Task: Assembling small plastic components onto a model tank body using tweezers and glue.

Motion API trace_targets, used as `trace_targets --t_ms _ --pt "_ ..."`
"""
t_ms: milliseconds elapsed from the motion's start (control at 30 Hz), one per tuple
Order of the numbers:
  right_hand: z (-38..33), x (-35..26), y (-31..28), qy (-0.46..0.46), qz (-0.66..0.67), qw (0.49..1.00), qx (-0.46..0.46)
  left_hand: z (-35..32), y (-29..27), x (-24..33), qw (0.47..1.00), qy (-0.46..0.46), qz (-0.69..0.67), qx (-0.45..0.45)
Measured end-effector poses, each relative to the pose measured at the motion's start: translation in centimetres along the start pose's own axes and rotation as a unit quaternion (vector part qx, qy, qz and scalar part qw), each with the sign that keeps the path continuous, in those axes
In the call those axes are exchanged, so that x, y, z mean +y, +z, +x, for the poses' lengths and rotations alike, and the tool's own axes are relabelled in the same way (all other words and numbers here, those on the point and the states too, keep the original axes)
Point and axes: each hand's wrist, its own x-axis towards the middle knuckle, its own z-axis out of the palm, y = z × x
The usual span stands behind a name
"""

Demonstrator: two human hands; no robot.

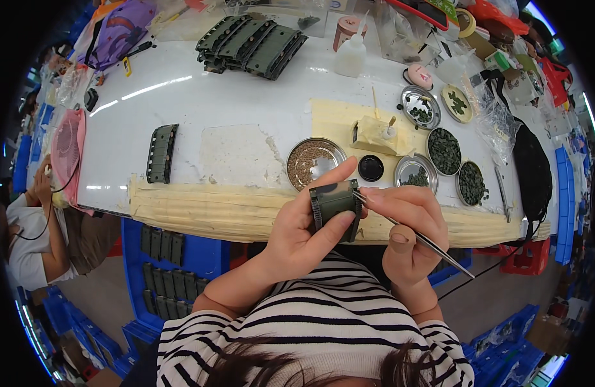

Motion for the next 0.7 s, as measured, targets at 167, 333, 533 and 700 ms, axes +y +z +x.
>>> trace_targets --t_ms 167,333,533,700 --pt "0.35 -0.78 -0.18 0.032 -0.001 0.999 -0.014 0.01 0.13 0.13 1.000 -0.007 -0.008 0.001" --pt "0.42 -0.68 -0.19 0.031 -0.002 0.999 -0.017 -0.05 0.25 0.09 1.000 -0.012 -0.023 0.008" --pt "0.50 -0.80 -0.18 0.034 -0.006 0.999 -0.020 -0.07 0.30 0.21 0.999 -0.018 -0.029 0.013" --pt "0.67 -0.99 -0.23 0.040 -0.009 0.999 -0.026 -0.07 0.09 0.15 1.000 -0.013 -0.007 0.006"
